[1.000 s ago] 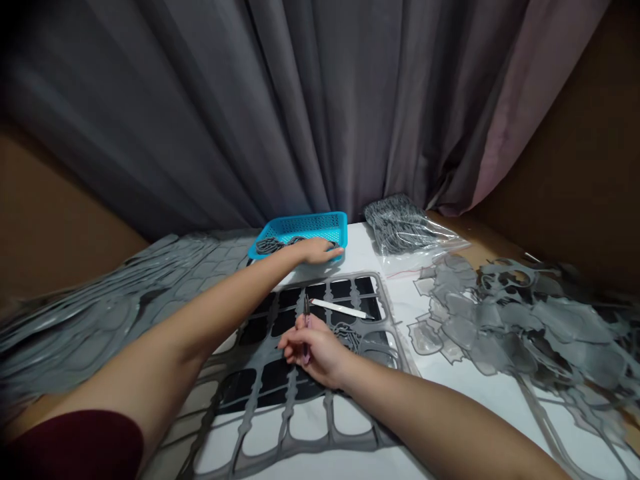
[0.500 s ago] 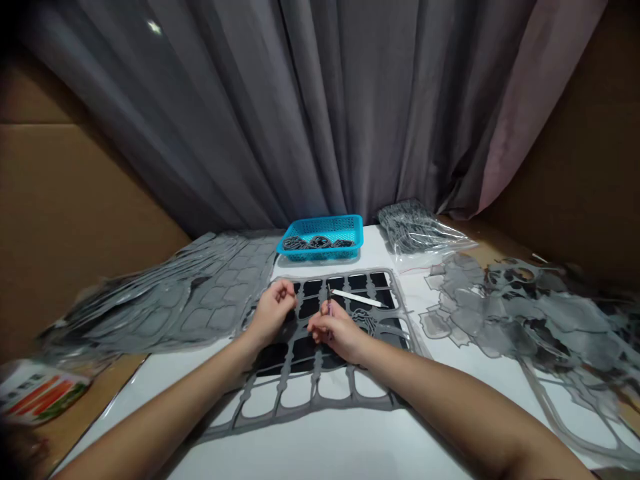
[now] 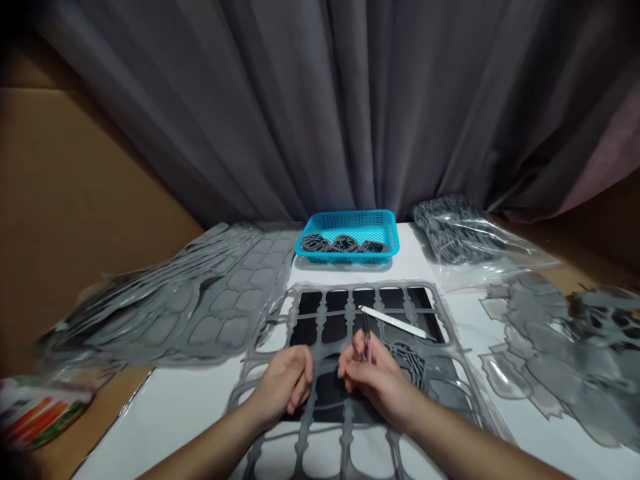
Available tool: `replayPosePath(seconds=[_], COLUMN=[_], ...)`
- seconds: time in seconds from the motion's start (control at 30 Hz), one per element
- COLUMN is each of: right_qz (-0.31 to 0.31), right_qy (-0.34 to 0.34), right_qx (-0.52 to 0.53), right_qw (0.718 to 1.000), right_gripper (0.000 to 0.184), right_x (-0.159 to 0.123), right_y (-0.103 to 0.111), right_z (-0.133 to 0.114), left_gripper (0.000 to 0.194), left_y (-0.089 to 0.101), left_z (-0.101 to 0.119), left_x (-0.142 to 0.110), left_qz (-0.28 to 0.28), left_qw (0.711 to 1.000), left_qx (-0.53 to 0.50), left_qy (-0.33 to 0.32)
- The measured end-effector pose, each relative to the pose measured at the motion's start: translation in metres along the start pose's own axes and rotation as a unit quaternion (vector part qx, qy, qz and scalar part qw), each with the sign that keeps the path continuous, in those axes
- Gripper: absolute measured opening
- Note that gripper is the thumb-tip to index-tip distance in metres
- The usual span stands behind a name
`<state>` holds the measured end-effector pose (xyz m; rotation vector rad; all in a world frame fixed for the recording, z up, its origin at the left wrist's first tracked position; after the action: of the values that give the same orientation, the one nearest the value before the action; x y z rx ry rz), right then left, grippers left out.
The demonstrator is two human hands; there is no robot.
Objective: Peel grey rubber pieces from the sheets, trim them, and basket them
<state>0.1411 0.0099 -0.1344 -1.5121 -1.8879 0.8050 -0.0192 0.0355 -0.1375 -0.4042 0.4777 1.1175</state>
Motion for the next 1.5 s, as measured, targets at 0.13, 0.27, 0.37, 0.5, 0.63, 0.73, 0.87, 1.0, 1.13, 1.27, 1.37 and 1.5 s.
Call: replayPosePath(seconds=[0.13, 0.27, 0.37, 0.5, 0.63, 0.73, 0.87, 1.0, 1.13, 1.27, 1.37, 1.5], right_qz=[-0.032, -0.024, -0.017, -0.01, -0.002, -0.041, -0.146, -0.195, -0.188, -0.198, -0.197, -0.169], right_qy=[-0.011, -0.042, -0.04, -0.02, 0.035, 0.127, 0.142, 0.062, 0.061, 0.075, 0.115, 0.176], right_qx=[-0.016, 0.005, 0.016, 0.0, -0.04, -0.214, -0.616, -0.742, -0.772, -0.77, -0.752, -0.71], right_qw=[0.999, 0.999, 0.999, 1.0, 0.999, 0.968, 0.761, 0.638, 0.604, 0.602, 0.618, 0.66], right_gripper=[0.038, 0.041, 0.038, 0.035, 0.034, 0.033, 0.022, 0.025, 0.023, 0.026, 0.028, 0.013], right_x=[-0.005, -0.006, -0.005, -0.001, 0.011, 0.019, 0.011, -0.005, -0.007, -0.004, -0.009, -0.016], right_y=[-0.003, -0.003, -0.001, -0.004, -0.008, -0.005, 0.009, 0.03, 0.04, 0.04, 0.038, 0.035], right_z=[0.003, 0.006, 0.006, -0.008, -0.055, -0.103, -0.132, -0.113, -0.092, -0.086, -0.086, -0.086], left_gripper=[0.071, 0.069, 0.069, 0.066, 0.048, 0.035, 0.024, 0.022, 0.021, 0.026, 0.029, 0.039], left_y=[0.006, 0.007, 0.006, 0.001, -0.009, -0.018, -0.029, -0.038, -0.045, -0.055, -0.063, -0.063], left_z=[-0.007, -0.003, 0.0, 0.006, 0.015, 0.021, 0.021, 0.019, 0.026, 0.033, 0.031, 0.022], left_x=[0.002, 0.003, 0.003, 0.0, -0.004, -0.008, -0.016, -0.02, -0.013, -0.003, -0.001, -0.002], left_qz=[-0.033, -0.053, -0.055, -0.068, -0.081, -0.076, -0.059, -0.053, -0.038, -0.049, -0.048, -0.042], left_qw=[0.997, 0.993, 0.995, 0.994, 0.981, 0.962, 0.922, 0.89, 0.887, 0.906, 0.928, 0.954], left_qx=[-0.049, -0.059, -0.034, 0.057, 0.174, 0.259, 0.364, 0.424, 0.435, 0.41, 0.362, 0.288], left_qy=[0.059, 0.089, 0.081, 0.057, 0.017, -0.03, -0.115, -0.159, -0.148, -0.099, -0.074, -0.075])
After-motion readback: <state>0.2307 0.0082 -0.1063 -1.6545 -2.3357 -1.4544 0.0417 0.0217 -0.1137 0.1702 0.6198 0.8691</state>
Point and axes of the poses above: each hand's wrist, its own x-axis towards the middle knuckle, its own y-axis out of the back of the hand, z = x × y, the point moved 3 cm from there along x, towards the middle knuckle, and after that the axes turned 15 degrees about y, right-handed, at the moved point
